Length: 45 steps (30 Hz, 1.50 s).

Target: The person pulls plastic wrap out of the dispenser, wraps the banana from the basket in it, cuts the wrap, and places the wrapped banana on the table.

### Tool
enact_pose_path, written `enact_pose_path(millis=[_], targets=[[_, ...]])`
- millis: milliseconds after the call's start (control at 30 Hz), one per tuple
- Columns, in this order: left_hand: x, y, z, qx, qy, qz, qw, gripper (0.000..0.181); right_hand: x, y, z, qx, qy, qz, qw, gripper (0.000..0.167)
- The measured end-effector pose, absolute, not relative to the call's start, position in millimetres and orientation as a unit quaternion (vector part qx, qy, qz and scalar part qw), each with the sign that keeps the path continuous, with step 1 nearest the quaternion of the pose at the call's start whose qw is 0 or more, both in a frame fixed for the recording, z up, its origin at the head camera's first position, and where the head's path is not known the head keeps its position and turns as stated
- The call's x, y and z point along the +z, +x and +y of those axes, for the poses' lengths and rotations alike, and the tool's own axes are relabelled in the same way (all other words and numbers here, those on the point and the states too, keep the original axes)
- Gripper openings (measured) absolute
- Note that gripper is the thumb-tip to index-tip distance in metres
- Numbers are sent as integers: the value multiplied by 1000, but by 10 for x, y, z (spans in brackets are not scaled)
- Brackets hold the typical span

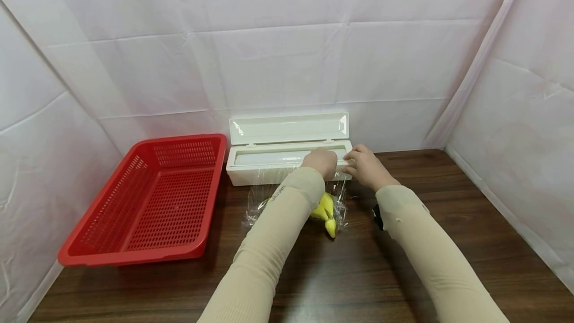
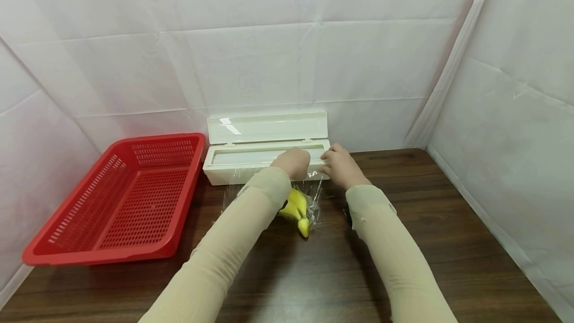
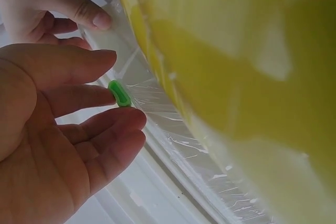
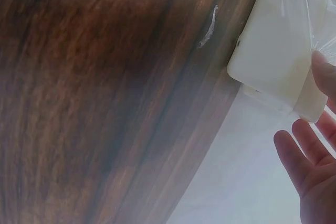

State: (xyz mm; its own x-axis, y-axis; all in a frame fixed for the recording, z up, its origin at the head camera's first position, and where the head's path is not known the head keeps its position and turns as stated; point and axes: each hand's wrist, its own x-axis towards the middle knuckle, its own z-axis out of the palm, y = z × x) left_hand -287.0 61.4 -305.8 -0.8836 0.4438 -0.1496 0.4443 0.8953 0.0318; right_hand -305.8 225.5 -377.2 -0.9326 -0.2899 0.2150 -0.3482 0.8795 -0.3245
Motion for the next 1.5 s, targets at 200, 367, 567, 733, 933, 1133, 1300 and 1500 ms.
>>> enact_pose_path(millis=[200, 367, 567, 733, 933, 1133, 1300, 1500], targets=[[-3070, -2900, 631, -10, 234, 969, 78, 15, -3743, -3057, 2276, 196, 162, -965, 61, 35], [-3136, -2969, 653, -7, 235, 969, 74, 13, -3688, -3066, 2288, 196, 161, -966, 42, 37], [-3066, -2880, 646, -11, 231, 970, 74, 17, -3627, -3038, 2291, 193, 160, -968, 24, 38], [-3058, -2870, 653, -5, 237, 969, 70, 18, -3601, -3015, 2305, 192, 167, -967, 24, 39], [-3057, -2875, 663, -6, 238, 969, 67, 17, -3616, -3027, 2325, 200, 168, -965, 21, 40], [-3072, -2880, 674, -1, 235, 969, 72, 17, -3645, -3032, 2333, 203, 163, -965, 16, 42], [-3084, -2884, 680, -1, 232, 970, 74, 16, -3673, -3036, 2337, 203, 168, -964, 27, 42], [-3087, -2889, 688, -1, 233, 970, 68, 17, -3695, -3047, 2341, 194, 178, -964, 45, 41]])
